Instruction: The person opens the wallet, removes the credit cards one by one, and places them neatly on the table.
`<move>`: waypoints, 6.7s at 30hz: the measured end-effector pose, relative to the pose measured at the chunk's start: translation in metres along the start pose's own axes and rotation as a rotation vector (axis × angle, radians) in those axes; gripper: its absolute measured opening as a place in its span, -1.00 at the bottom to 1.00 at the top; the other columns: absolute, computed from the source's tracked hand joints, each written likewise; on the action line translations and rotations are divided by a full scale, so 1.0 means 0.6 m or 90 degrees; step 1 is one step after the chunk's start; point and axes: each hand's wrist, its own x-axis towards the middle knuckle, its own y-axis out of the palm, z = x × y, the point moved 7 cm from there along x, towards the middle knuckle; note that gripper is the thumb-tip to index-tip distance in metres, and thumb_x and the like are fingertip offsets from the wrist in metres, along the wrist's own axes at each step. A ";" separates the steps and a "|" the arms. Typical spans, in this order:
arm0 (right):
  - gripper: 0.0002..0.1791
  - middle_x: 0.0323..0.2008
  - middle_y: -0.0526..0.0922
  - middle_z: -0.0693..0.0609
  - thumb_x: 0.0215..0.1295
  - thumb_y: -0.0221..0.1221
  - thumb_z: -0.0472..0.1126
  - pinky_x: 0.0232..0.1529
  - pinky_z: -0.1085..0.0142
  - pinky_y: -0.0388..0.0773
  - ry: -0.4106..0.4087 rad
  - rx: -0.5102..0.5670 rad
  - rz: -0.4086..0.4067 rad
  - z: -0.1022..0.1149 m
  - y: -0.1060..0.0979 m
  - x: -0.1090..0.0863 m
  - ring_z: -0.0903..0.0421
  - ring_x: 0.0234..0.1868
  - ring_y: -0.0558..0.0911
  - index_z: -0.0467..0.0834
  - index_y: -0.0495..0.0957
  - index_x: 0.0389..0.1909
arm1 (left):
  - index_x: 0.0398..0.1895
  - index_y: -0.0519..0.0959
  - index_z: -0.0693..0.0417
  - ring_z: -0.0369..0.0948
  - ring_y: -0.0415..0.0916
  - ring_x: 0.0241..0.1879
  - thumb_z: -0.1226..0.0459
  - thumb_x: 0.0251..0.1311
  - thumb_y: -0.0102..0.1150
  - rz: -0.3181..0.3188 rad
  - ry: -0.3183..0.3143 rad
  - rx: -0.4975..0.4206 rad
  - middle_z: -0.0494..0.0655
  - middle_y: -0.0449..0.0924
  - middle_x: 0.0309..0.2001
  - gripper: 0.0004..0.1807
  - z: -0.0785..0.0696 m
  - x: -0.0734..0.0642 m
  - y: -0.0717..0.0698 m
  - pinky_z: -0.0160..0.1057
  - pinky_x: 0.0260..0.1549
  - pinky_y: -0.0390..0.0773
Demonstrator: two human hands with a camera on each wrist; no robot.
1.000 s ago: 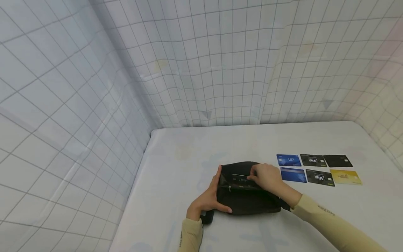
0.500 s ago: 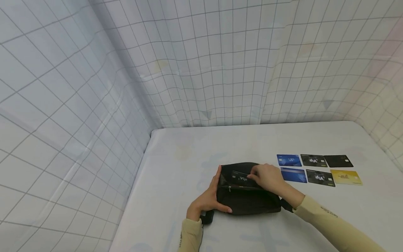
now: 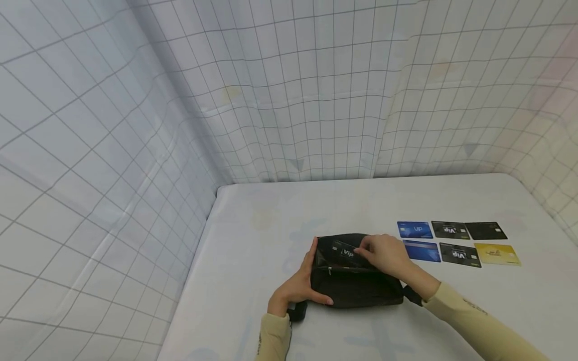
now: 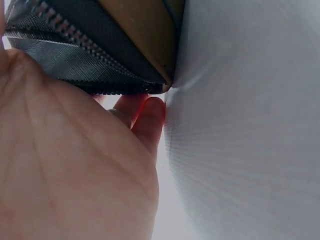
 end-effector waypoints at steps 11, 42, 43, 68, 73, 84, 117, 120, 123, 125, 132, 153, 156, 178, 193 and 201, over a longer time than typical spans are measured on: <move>-0.76 -0.82 0.29 0.26 0.19 0.21 0.03 -0.79 0.43 0.11 -0.003 0.008 -0.015 -0.006 0.000 -0.004 0.32 -0.79 0.24 0.02 0.55 -0.58 | 0.37 -0.57 -0.49 -0.08 -0.51 0.44 0.16 -0.25 0.53 -0.005 -0.005 -0.002 -0.37 -0.61 0.43 0.47 0.001 0.001 0.001 0.23 0.26 -0.04; -0.56 -0.80 0.15 0.23 0.28 0.05 0.18 -0.71 0.42 0.07 0.021 0.163 0.030 -0.023 -0.005 -0.002 0.31 -0.77 0.14 0.03 0.42 -0.70 | 0.41 -0.58 -0.27 -0.01 -0.49 0.43 0.26 -0.20 0.50 0.012 -0.006 -0.023 -0.07 -0.59 0.45 0.45 -0.054 -0.012 -0.011 0.22 0.26 -0.04; -0.56 -0.80 0.15 0.23 0.27 0.05 0.19 -0.71 0.42 0.07 0.023 0.165 0.032 -0.024 -0.004 -0.002 0.31 -0.77 0.14 0.03 0.42 -0.70 | 0.41 -0.58 -0.27 -0.02 -0.49 0.43 0.26 -0.20 0.50 0.011 -0.007 -0.023 -0.07 -0.58 0.45 0.45 -0.056 -0.012 -0.012 0.22 0.26 -0.04; -0.62 -0.78 0.19 0.21 0.30 0.06 0.12 -0.67 0.43 0.14 -0.008 0.220 0.097 -0.019 -0.008 -0.014 0.32 -0.76 0.17 0.00 0.48 -0.62 | 0.41 -0.57 -0.30 -0.06 -0.52 0.43 0.29 -0.19 0.49 0.015 -0.008 -0.036 -0.13 -0.60 0.45 0.43 -0.056 -0.015 -0.011 0.21 0.27 -0.07; -0.61 -0.78 0.17 0.22 0.29 0.06 0.13 -0.68 0.43 0.13 0.001 0.224 0.094 -0.022 -0.008 -0.015 0.31 -0.76 0.16 0.01 0.45 -0.65 | 0.42 -0.56 -0.29 -0.05 -0.53 0.43 0.29 -0.18 0.48 0.014 -0.007 -0.040 -0.12 -0.60 0.45 0.43 -0.058 -0.014 -0.011 0.22 0.27 -0.06; -0.63 -0.78 0.18 0.20 0.28 0.05 0.16 -0.69 0.40 0.15 0.030 0.240 0.071 -0.029 -0.011 -0.016 0.28 -0.76 0.17 0.04 0.50 -0.60 | 0.42 -0.57 -0.26 -0.03 -0.54 0.43 0.29 -0.17 0.48 0.017 -0.005 -0.037 -0.10 -0.60 0.45 0.42 -0.058 -0.015 -0.011 0.23 0.26 -0.07; -0.73 -0.68 0.25 0.14 0.32 0.08 0.03 -0.64 0.36 0.18 0.057 0.284 -0.051 -0.067 -0.045 -0.043 0.23 -0.63 0.24 0.03 0.55 -0.53 | 0.41 -0.57 -0.31 -0.05 -0.56 0.43 0.26 -0.15 0.47 0.022 0.001 -0.032 -0.20 -0.65 0.44 0.41 -0.054 -0.013 -0.011 0.24 0.27 -0.09; -0.75 -0.70 0.22 0.13 0.33 0.07 0.01 -0.68 0.35 0.16 0.060 0.299 -0.058 -0.074 -0.050 -0.049 0.23 -0.68 0.19 0.06 0.55 -0.51 | 0.41 -0.57 -0.31 -0.06 -0.56 0.43 0.28 -0.15 0.47 0.023 0.002 -0.033 -0.19 -0.65 0.44 0.41 -0.054 -0.013 -0.010 0.23 0.27 -0.09; -0.76 -0.71 0.19 0.13 0.34 0.05 0.02 -0.71 0.32 0.15 0.079 0.312 -0.057 -0.084 -0.055 -0.055 0.22 -0.73 0.16 0.06 0.57 -0.46 | 0.41 -0.57 -0.32 -0.07 -0.55 0.43 0.27 -0.15 0.47 0.023 0.000 -0.036 -0.20 -0.64 0.44 0.41 -0.054 -0.014 -0.011 0.23 0.27 -0.09; -0.75 -0.74 0.20 0.12 0.34 0.04 0.05 -0.73 0.31 0.16 0.101 0.317 -0.057 -0.094 -0.059 -0.061 0.20 -0.74 0.18 0.04 0.59 -0.40 | 0.40 -0.57 -0.33 -0.07 -0.56 0.43 0.27 -0.15 0.47 0.023 0.000 -0.038 -0.21 -0.64 0.44 0.41 -0.054 -0.014 -0.011 0.23 0.27 -0.09; -0.66 -0.78 0.23 0.10 0.37 -0.01 0.07 -0.74 0.29 0.23 0.153 0.334 -0.064 -0.117 -0.083 -0.079 0.13 -0.77 0.27 -0.12 0.54 -0.32 | 0.40 -0.59 -0.32 -0.07 -0.57 0.42 0.24 -0.14 0.47 0.025 -0.002 -0.034 -0.22 -0.65 0.43 0.41 -0.057 -0.015 -0.012 0.23 0.27 -0.10; -0.65 -0.81 0.21 0.08 0.41 -0.04 -0.01 -0.74 0.26 0.23 0.193 0.357 -0.104 -0.197 -0.113 -0.140 0.08 -0.78 0.27 -0.20 0.40 -0.45 | 0.39 -0.58 -0.41 -0.08 -0.50 0.44 0.02 -0.26 0.51 -0.006 0.025 -0.027 -0.31 -0.63 0.44 0.46 0.004 0.002 -0.002 0.28 0.23 -0.05; -0.63 -0.80 0.22 0.09 0.41 -0.05 0.02 -0.73 0.26 0.22 0.209 0.335 -0.095 -0.213 -0.107 -0.147 0.08 -0.77 0.29 -0.20 0.43 -0.39 | 0.40 -0.57 -0.41 -0.09 -0.51 0.44 0.01 -0.26 0.51 -0.010 0.025 -0.026 -0.33 -0.63 0.44 0.46 0.003 0.002 -0.004 0.28 0.24 -0.08; -0.47 -0.73 0.26 0.10 0.37 -0.10 0.18 -0.68 0.28 0.24 0.316 0.344 0.029 -0.277 -0.054 -0.199 0.11 -0.72 0.34 -0.24 0.40 -0.44 | 0.40 -0.57 -0.39 -0.01 -0.51 0.43 0.15 -0.25 0.53 -0.006 -0.014 0.002 -0.27 -0.62 0.44 0.47 -0.012 -0.003 -0.005 0.28 0.23 -0.05; -0.48 -0.75 0.25 0.07 0.35 -0.08 0.21 -0.72 0.30 0.26 0.323 0.325 0.086 -0.277 -0.036 -0.201 0.14 -0.74 0.31 -0.21 0.41 -0.43 | 0.39 -0.58 -0.41 -0.06 -0.50 0.44 0.15 -0.23 0.52 0.002 0.000 -0.026 -0.28 -0.63 0.44 0.46 -0.022 -0.006 -0.006 0.27 0.24 -0.06; -0.50 -0.75 0.25 0.08 0.34 -0.06 0.20 -0.71 0.33 0.23 0.326 0.319 0.108 -0.279 -0.031 -0.201 0.16 -0.73 0.31 -0.19 0.40 -0.42 | 0.40 -0.57 -0.42 -0.06 -0.51 0.44 0.05 -0.26 0.52 -0.006 0.015 -0.026 -0.34 -0.62 0.44 0.46 0.003 0.001 -0.001 0.30 0.22 -0.06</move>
